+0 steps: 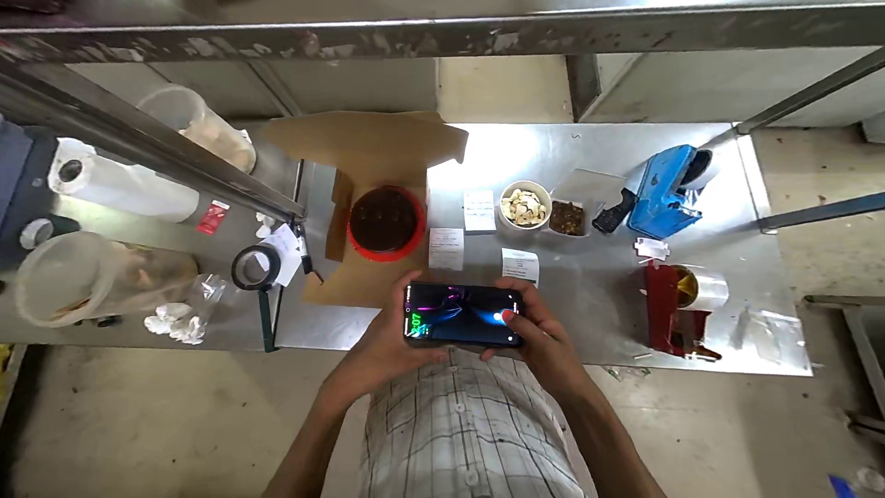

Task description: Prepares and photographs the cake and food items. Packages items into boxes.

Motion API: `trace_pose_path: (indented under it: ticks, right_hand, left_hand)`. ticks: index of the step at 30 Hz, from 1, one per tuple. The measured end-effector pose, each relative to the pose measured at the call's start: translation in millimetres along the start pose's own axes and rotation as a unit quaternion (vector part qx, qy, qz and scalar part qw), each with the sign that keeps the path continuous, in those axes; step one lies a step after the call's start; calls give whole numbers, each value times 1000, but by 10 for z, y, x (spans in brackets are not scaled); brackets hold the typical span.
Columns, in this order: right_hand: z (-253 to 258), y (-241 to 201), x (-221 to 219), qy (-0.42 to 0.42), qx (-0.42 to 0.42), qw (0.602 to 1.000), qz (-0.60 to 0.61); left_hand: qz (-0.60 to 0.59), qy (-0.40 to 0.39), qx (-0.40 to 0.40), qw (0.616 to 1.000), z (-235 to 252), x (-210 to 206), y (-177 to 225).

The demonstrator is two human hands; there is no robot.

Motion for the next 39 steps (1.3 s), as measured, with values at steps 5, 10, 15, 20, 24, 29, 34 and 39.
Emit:
trace_pose_path:
  ticks: [5,10,15,20,24,29,34,39]
  right_hand:
    - [-37,-40,123,4,6,1000,11]
    - [-49,-8,156,36,20,998,48]
    - [-79,121,-12,26,25,984,175]
    - [-116,275,-516,-132,11,971,199]
    - [-27,262,-594,-192,-26,965,177]
    - [149,123,-534,-181,15,977,116]
    - [213,43,-428,11,21,1000,4]
    - [259,185,-355,156,-39,982,-101]
  left_hand:
    - [59,45,-10,997,74,-90,-15]
    - [-5,26,-21,999,122,-135,38]
    - [-317,-23,-165,934,163,-131,138]
    - [-644,36,-173,744,346,39,239]
    - [-652,-10,-155,742,349,204,374]
    - [-660,63,-148,734,300,227,324]
    - [-714,69,-168,676,219,79,240]
    - [-669,53,-178,720,161,-91,212]
Point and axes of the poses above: each hand's wrist, its own z-axis towards the middle knuckle, its own x-axis out of the back of the hand, y = z × x, the point moved 5 cm from there along z, towards the middle knuckle, and after that the axes turned 2 degrees about -y, right-handed, at the moved point
